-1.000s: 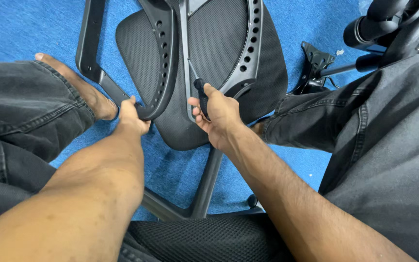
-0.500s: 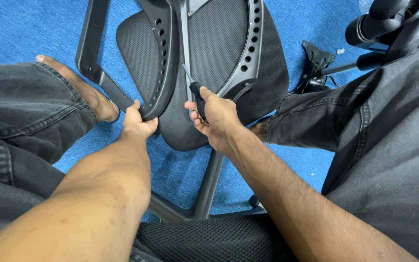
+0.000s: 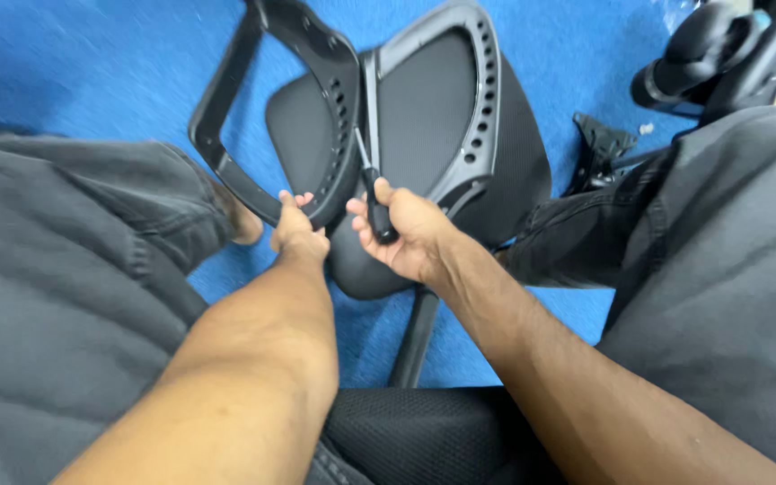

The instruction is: The person assembles a black plastic chair frame using a screwdriver, attaching a curved frame piece to a seat base and tightening screws. The person then flips the seat to attach a backrest frame and continues tightening fasteners.

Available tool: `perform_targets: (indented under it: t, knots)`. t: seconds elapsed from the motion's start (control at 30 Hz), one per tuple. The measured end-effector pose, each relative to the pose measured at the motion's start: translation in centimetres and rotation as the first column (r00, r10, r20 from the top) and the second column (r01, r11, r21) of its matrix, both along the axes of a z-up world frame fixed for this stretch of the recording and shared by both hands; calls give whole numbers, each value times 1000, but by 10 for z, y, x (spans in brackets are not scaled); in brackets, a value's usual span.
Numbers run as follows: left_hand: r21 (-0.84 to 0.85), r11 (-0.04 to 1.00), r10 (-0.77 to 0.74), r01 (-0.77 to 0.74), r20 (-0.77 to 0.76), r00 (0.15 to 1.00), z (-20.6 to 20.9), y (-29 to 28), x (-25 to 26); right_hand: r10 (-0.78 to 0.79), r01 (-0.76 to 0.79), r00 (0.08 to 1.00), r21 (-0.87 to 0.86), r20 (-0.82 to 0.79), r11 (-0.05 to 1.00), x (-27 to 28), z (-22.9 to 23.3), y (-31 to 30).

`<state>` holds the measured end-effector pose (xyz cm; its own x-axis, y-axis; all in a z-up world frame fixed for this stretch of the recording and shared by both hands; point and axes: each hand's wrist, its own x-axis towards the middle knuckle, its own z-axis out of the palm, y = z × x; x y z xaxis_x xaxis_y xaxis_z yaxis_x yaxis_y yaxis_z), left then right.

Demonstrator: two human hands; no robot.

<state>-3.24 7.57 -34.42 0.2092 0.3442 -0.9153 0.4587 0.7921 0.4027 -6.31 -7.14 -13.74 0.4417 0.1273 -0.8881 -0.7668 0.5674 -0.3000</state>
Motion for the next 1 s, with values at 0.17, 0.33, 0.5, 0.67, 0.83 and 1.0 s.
perform_targets:
  t: [0.17,0.33,0.5,0.67,0.83,1.0]
  knots:
    - [146,987,70,-71,16,997,100,-11,22,156,-156,988,-25,-21,987,1,10,0]
    - [357,931,-65,71,-30,997,178,-18,31,165,-159,986,-136,31,978,0,9,-2]
    - [463,877,-133,128,-22,991,244,-27,16,-99,72,988,-221,-115,973,-7,2,-24]
    - [528,837,-193,146,34,981,301,-24,-8,-59,54,998,-187,-23,981,-6,29,-29]
    - [525,839,-259,147,147,955,337,-29,-25,121,-103,992,-278,47,955,-10,68,-36]
    - [369,926,-230,74,400,887,342,-42,-28,25,21,986,-274,164,962,-12,94,-56]
